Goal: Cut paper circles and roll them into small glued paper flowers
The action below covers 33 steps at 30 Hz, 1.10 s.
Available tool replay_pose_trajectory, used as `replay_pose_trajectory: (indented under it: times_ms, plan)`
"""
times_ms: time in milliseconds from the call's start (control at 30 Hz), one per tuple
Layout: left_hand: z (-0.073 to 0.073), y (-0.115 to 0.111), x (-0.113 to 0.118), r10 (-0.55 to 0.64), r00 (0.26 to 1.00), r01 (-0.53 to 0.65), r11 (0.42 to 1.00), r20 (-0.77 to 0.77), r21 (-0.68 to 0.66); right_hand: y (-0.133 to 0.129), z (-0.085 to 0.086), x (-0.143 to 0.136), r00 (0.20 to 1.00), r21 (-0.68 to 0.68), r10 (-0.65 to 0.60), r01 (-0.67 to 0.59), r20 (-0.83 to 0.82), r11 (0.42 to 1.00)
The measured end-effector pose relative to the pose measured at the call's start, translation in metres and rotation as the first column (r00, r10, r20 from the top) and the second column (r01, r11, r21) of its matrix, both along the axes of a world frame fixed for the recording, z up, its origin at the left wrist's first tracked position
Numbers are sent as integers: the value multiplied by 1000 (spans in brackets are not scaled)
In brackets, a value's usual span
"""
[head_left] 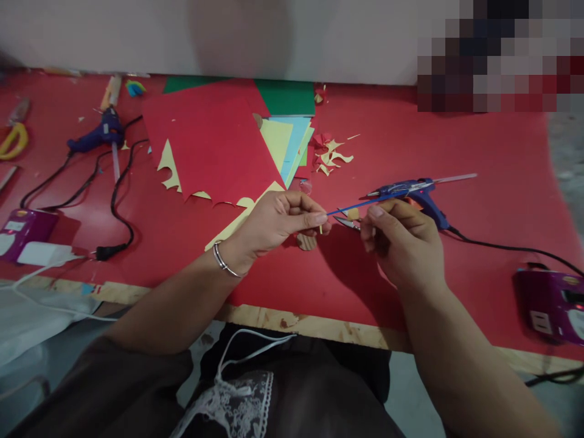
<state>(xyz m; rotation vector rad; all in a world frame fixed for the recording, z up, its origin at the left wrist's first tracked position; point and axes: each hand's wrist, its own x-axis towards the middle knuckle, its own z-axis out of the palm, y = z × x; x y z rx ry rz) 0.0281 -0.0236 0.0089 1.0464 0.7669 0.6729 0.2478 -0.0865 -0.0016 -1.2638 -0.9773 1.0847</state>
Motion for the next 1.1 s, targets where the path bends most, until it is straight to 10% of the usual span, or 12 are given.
replay_pose_trajectory:
  times_ms: [300,500,733,1100]
  plan:
    - [-1,1,0,-48,998,50,998,44,-34,0,-3,0,970,188,-204,178,130,966]
    - [-2,0,1,-29,999,30,998,19,-48,-4,-4,-2,989,106,-29,13,147,994]
    - [-13,9,0,254,964,-252,967,81,-28,-3,-3,1,926,-56,74,-58,370,997]
    - [-7,1,3,-51,998,49,998,-38,-32,-1,-5,2,991,58,-65,58,121,997]
